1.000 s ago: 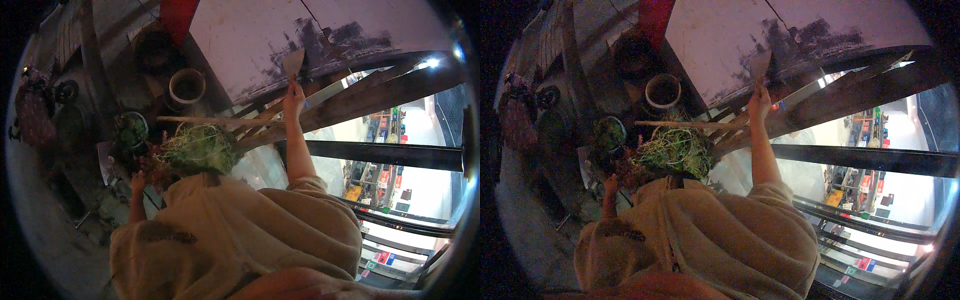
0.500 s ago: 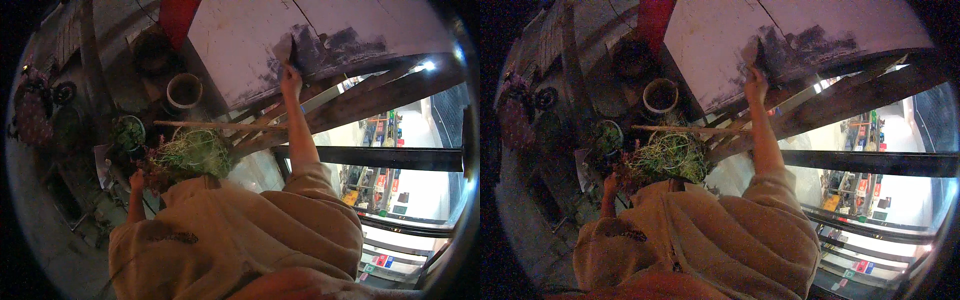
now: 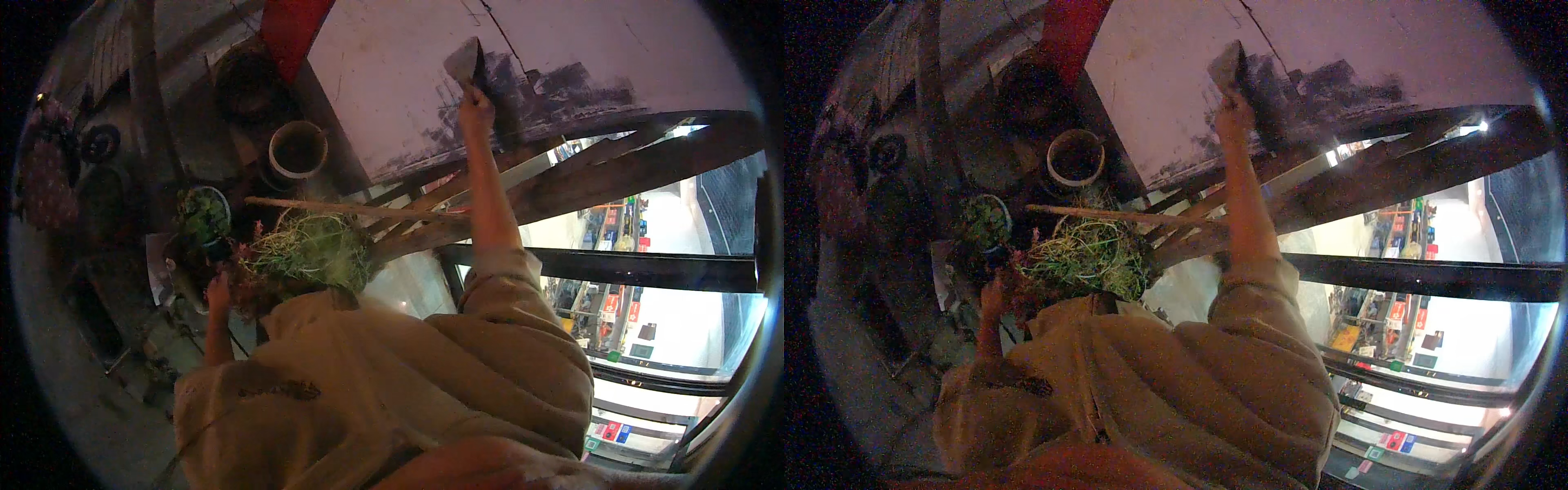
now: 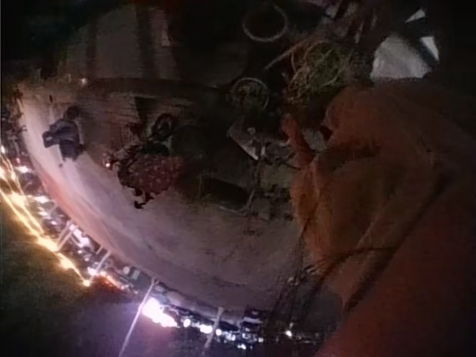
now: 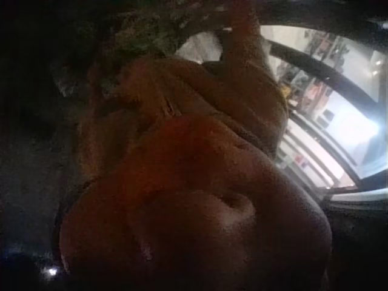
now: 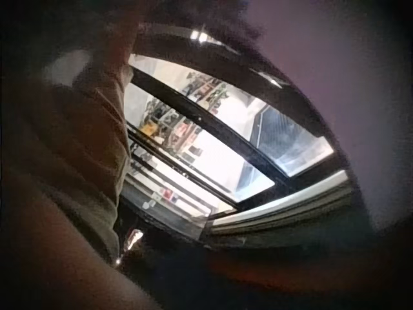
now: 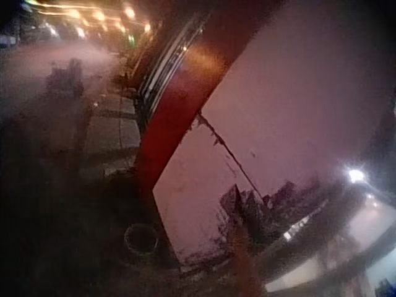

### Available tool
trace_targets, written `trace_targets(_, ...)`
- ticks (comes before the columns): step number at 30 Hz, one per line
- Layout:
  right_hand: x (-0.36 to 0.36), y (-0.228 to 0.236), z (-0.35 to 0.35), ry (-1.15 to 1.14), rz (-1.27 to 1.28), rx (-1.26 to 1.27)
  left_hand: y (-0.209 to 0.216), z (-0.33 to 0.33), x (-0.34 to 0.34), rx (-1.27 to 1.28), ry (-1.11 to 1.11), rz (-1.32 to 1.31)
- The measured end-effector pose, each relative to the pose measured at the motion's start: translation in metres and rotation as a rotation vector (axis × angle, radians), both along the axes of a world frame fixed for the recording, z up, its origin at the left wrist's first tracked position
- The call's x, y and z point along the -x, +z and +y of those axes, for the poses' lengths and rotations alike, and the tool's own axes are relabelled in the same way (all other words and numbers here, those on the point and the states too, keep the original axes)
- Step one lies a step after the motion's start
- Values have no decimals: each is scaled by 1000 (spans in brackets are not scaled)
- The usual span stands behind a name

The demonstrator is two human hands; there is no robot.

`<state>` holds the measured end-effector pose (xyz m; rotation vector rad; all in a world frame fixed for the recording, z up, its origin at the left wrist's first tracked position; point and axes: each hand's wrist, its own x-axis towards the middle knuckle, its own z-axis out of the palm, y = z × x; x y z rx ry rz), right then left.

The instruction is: The person scrapes a wall surface with a putty knife, removing old paint or plaster. They repeatedly apply the tool to the wall, working across different areas and occasionally adjusting their grip and angle.

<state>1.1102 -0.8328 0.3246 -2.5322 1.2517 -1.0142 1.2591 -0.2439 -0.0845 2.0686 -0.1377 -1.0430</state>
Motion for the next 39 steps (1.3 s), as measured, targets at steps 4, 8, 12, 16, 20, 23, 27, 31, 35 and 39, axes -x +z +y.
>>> trace_targets(4,-12,-7,34,-110,11,-67,11,-31,-19,-136,190,108)
trace_targets(8,59,-1,22,21,-141,-201,30,-94,-25,122,-77,81)
trace_targets(12,3,6,-28,80,11,30,-21,-111,-27,301,13,28)
trace_targets(16,-25,31,6,-95,33,-149,4,-115,-19,397,61,158)
trace_targets(20,61,8,17,122,-196,-125,-57,-75,-19,132,-91,-427)
trace_targets(23,52,12,10,103,-147,-99,-89,-32,-47,8,-434,-982)
trace_targets(27,16,46,-4,-87,-63,-256,24,-100,-32,92,-188,-161)
trace_targets(31,51,38,38,-100,-133,-305,39,-89,-39,210,209,29)
trace_targets(35,63,33,28,46,-254,-290,-66,-57,-46,87,187,-199)
trace_targets(39,41,52,31,-108,-175,-368,-56,-66,-39,175,71,-106)
